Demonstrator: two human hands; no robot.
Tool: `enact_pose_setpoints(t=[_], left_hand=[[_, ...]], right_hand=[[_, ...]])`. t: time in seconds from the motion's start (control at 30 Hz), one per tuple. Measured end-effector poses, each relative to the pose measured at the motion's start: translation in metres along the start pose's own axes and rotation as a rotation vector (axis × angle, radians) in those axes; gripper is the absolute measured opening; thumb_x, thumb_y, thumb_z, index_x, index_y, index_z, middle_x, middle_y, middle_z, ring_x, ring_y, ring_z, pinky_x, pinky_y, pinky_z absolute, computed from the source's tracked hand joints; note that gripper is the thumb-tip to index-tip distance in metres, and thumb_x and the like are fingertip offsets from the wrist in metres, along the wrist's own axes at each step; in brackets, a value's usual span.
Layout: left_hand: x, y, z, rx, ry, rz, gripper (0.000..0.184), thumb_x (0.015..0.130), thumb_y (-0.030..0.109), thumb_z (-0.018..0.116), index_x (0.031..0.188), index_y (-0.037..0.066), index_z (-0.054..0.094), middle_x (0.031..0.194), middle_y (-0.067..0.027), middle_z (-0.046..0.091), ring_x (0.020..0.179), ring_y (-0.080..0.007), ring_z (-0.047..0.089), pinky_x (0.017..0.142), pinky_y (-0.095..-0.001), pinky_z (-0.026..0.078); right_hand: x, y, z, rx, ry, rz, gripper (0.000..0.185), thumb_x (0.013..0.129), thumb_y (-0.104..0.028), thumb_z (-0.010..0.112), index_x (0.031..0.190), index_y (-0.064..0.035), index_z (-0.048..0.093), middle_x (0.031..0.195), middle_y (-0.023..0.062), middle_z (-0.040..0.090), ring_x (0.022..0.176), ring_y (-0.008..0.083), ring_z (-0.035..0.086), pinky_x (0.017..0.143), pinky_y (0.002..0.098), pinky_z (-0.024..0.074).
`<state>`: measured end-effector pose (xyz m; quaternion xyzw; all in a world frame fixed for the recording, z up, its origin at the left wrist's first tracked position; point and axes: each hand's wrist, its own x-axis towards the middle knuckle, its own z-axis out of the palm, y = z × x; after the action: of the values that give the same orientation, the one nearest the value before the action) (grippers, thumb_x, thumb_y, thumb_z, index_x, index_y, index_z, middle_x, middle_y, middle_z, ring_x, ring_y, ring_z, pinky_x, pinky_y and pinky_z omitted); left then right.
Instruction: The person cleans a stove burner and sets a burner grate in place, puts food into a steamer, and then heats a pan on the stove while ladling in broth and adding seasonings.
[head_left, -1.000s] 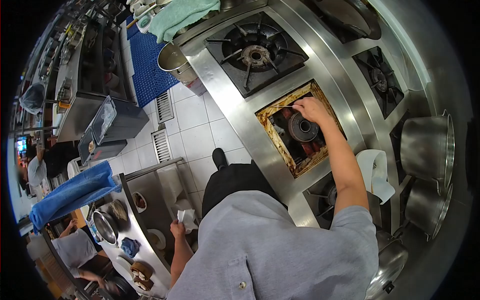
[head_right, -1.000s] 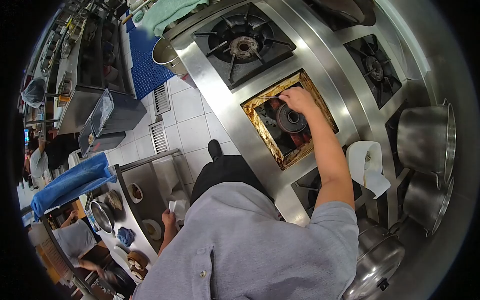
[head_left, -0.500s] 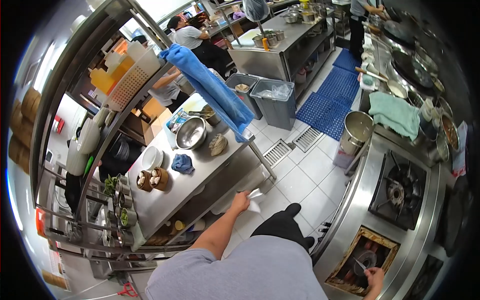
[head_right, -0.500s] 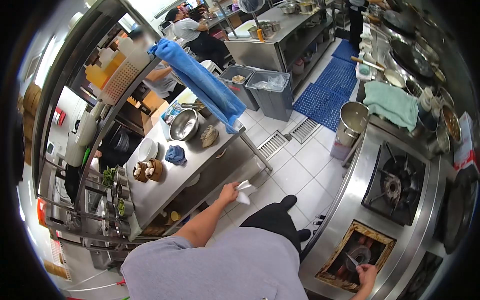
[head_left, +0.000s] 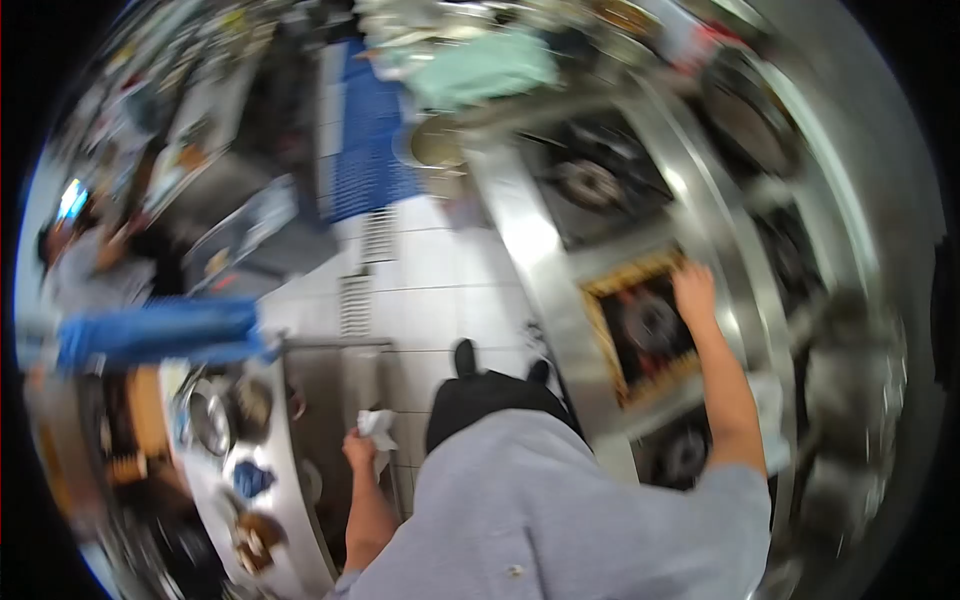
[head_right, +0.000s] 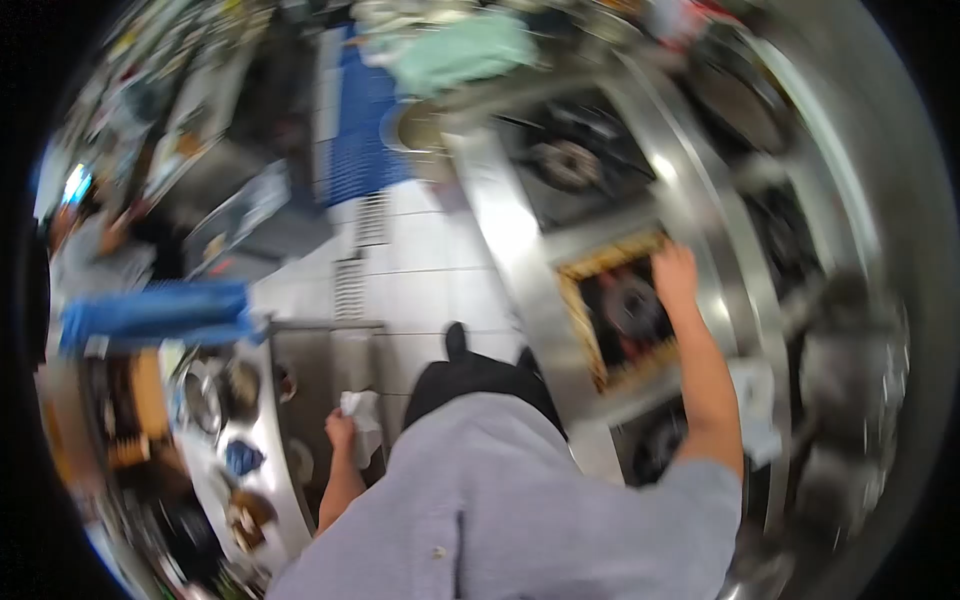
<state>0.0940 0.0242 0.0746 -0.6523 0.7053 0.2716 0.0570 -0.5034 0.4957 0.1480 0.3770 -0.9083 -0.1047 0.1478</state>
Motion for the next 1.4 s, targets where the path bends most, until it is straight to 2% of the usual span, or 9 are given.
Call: enact_pose_setpoints(t=[0.03,0.2,0.53,0.8,1.0,1.1,1.23,1.3,1.4], left_hand=[[0.037,-0.034,0.024,-0.013,0.085,0.133,0.044,0.078,0.005,0.055,0.120,-0.003,0.063,0.116,-0.0240,0.066,0.109,-0.0364,0.064,0.096,-0.0421,0.048],[0.046,-0.006,0.026,0.012,-0.029,0.280,0.044,0.072,0.018,0.057,0.110,-0.001,0.066,0.101,-0.0261,0.068,0.098,-0.0408,0.066,0.087,-0.0468,0.050],[0.034,-0.026,0.020,0.300,-0.121,0.256,0.045,0.068,0.017,0.053,0.103,-0.006,0.070,0.097,-0.0284,0.069,0.097,-0.0406,0.067,0.084,-0.0451,0.051],[0.095,0.100,-0.007,0.205,-0.140,0.605,0.045,0.069,0.019,0.052,0.103,-0.008,0.068,0.087,-0.0266,0.069,0.088,-0.0408,0.068,0.080,-0.0450,0.052],[0.204,0.163,0.071,0.092,-0.083,1.048,0.049,0.074,0.014,0.046,0.117,-0.001,0.064,0.084,-0.0259,0.069,0.082,-0.0406,0.068,0.074,-0.0469,0.053],[0.190,0.252,0.064,0.263,-0.384,0.853,0.043,0.075,0.013,0.044,0.109,0.000,0.069,0.080,-0.0248,0.069,0.076,-0.0382,0.069,0.071,-0.0460,0.054],[0.265,0.309,0.095,0.416,-0.522,0.975,0.033,0.076,0.012,0.045,0.088,0.000,0.074,0.078,-0.0240,0.068,0.070,-0.0381,0.067,0.064,-0.0448,0.053],[0.313,0.323,0.116,0.306,-0.530,1.265,0.028,0.080,0.014,0.048,0.085,0.001,0.073,0.075,-0.0230,0.068,0.065,-0.0418,0.064,0.062,-0.0462,0.052],[0.343,0.377,0.116,0.639,-0.538,1.614,0.029,0.087,0.019,0.049,0.082,-0.001,0.068,0.075,-0.0249,0.066,0.068,-0.0443,0.063,0.066,-0.0485,0.052]], right_hand=[[0.000,0.007,-0.038,0.125,-0.230,0.181,0.016,0.083,-0.023,0.065,0.086,-0.0083,0.069,0.096,0.0165,0.067,0.094,0.0341,0.063,0.089,0.0449,0.0486],[-0.049,0.027,-0.087,0.398,-0.527,0.727,0.028,0.092,-0.029,0.057,0.100,-0.0048,0.069,0.100,0.0213,0.068,0.098,0.0410,0.064,0.086,0.0497,0.0504],[-0.092,-0.040,-0.039,0.650,-0.307,1.447,0.029,0.096,-0.028,0.052,0.105,-0.0044,0.067,0.106,0.0257,0.066,0.104,0.0441,0.061,0.090,0.0520,0.0484],[-0.023,-0.023,0.010,0.654,-0.206,1.192,0.025,0.094,-0.023,0.053,0.096,-0.0037,0.069,0.093,0.0229,0.068,0.095,0.0421,0.065,0.082,0.0516,0.0516],[-0.023,-0.092,-0.005,0.573,-0.142,1.154,0.032,0.100,-0.029,0.045,0.094,-0.0030,0.063,0.088,0.0234,0.065,0.078,0.0444,0.065,0.072,0.0545,0.0520],[-0.025,-0.143,-0.044,0.603,-0.288,1.084,0.023,0.097,-0.023,0.049,0.095,-0.0043,0.063,0.088,0.0228,0.064,0.081,0.0414,0.067,0.071,0.0513,0.0538],[-0.023,-0.156,-0.052,0.561,-0.191,1.216,0.026,0.097,-0.027,0.052,0.093,-0.0049,0.064,0.089,0.0201,0.063,0.079,0.0408,0.065,0.070,0.0504,0.0529],[-0.012,-0.155,-0.047,0.485,-0.158,1.320,0.026,0.097,-0.029,0.051,0.094,-0.0060,0.064,0.090,0.0196,0.063,0.081,0.0408,0.064,0.071,0.0502,0.0525],[0.008,-0.166,-0.040,0.469,-0.157,1.275,0.027,0.096,-0.030,0.052,0.094,-0.0070,0.067,0.087,0.0219,0.063,0.087,0.0422,0.063,0.076,0.0496,0.0513]])
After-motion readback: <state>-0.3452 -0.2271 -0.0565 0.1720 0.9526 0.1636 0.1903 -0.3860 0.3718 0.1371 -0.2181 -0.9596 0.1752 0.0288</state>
